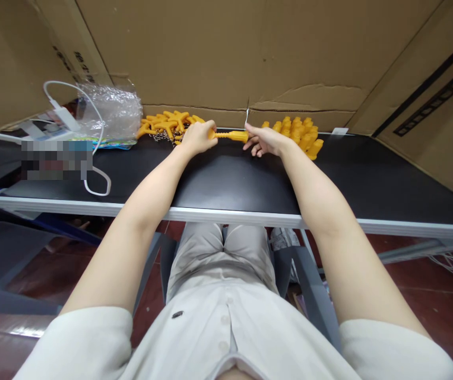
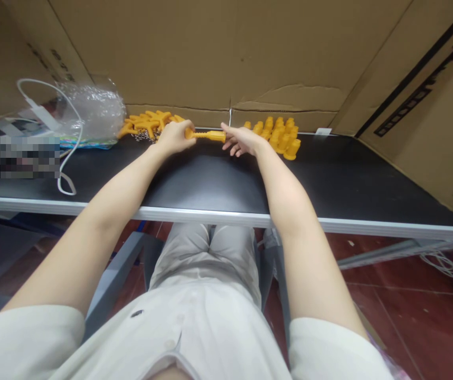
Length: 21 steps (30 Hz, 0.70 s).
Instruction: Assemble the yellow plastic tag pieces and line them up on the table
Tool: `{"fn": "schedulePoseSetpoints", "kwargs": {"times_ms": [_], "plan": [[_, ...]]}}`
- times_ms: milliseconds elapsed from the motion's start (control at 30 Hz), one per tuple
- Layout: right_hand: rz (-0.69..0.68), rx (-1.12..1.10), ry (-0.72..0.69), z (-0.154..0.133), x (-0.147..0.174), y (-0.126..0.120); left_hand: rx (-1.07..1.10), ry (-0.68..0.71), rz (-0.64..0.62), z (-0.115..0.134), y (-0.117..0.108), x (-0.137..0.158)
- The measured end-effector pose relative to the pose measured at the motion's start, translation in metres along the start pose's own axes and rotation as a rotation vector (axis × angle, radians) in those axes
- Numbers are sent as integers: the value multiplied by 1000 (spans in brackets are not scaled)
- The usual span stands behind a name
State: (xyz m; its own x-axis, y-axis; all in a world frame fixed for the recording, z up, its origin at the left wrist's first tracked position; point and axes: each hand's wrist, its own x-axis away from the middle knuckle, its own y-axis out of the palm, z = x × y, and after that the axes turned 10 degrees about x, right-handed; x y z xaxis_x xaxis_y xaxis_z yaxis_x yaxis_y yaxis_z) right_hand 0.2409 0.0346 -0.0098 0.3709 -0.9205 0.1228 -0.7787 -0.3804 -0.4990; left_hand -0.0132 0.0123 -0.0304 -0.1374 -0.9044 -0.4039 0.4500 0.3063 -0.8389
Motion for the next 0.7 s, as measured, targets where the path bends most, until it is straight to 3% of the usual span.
{"fn": "schedulePoseSetpoints", "kwargs": {"times_ms": [200,700], "plan": [[37,-142,25,-3,8,2,-23,-24,-25,4,-3,2],[28,-118,99,-3,1,6,18,-4,-27,-6,3,-4]]}}
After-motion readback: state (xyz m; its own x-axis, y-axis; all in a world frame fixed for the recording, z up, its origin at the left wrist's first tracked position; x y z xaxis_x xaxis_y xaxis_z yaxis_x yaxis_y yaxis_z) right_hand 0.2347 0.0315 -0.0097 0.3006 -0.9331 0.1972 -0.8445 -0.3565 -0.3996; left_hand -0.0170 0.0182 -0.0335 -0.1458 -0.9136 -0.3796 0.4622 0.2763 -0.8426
